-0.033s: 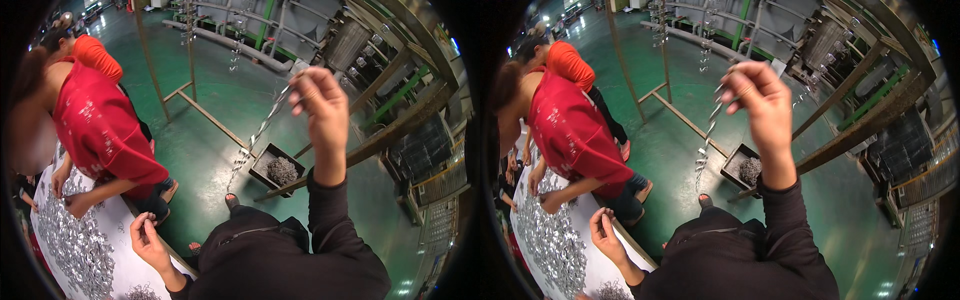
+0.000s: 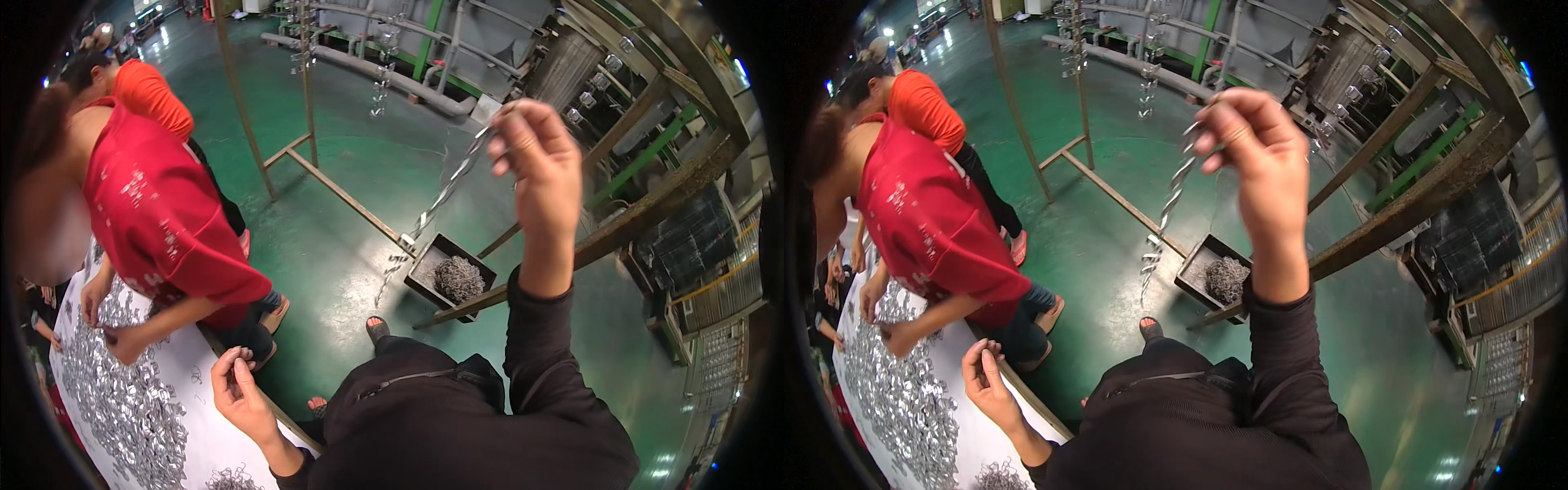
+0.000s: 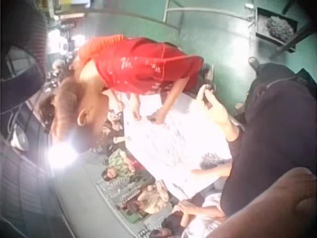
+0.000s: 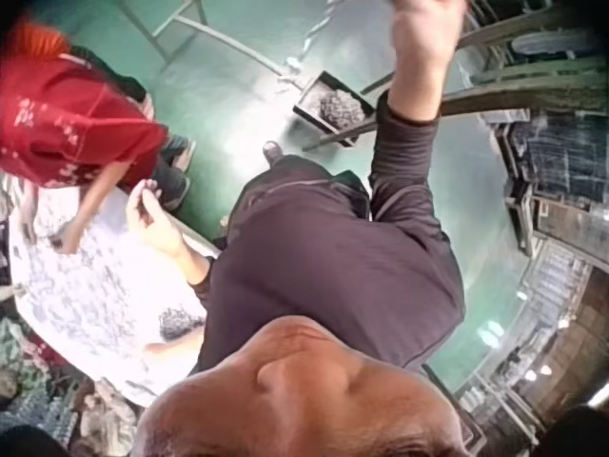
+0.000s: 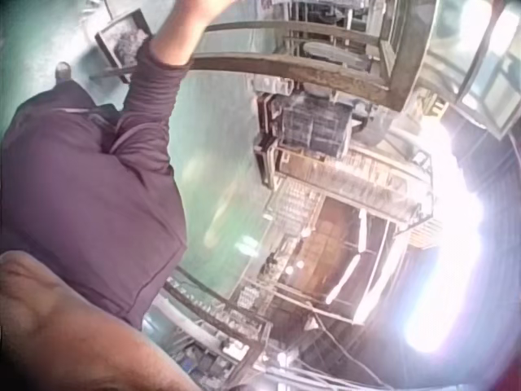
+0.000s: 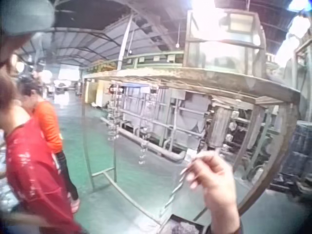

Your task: The person picks up small metal pieces from a pile on a table, slides them onto metal hooks, and hangs the hooks onto a rack.

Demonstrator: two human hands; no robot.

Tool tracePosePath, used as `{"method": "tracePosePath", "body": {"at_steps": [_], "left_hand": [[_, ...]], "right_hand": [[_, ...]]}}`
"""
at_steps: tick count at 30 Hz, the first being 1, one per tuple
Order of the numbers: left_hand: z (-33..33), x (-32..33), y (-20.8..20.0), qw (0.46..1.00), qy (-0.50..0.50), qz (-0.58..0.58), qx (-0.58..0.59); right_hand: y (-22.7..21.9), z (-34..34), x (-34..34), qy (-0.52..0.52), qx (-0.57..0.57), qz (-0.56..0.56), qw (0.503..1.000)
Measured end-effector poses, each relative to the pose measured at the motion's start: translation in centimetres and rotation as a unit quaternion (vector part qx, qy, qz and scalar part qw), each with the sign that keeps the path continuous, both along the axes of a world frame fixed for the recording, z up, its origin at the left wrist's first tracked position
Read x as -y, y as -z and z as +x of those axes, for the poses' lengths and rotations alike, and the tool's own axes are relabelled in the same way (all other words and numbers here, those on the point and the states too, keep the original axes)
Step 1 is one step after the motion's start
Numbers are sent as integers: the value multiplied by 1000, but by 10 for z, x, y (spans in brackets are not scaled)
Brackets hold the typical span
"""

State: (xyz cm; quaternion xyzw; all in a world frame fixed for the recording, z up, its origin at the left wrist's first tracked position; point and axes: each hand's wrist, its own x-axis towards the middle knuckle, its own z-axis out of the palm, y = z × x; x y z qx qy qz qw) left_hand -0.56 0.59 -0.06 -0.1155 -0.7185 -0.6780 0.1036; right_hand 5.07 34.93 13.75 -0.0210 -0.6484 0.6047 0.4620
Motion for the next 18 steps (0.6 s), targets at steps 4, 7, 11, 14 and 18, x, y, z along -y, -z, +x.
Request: {"method": "tracePosePath", "body": {"at_steps": [4,7,11,14,18], "left_hand": [[-7,-36,7,1000,8,11,21],[-24,-47,6,999,35,-14,7],[-37,-75,13,996,87,-15,23],[-46,-93,22,995,72,-36,54],[-57,-113,28,994,63,-55,64]], "right_hand": [[-35,11,-72,53,-44,37,997],[-42,14,-112,181,-77,43,980],[-63,21,-182,270,-110,43,956],[-70,26,-230,288,-112,25,951],[-72,24,-293,328,-121,15,937]]}}
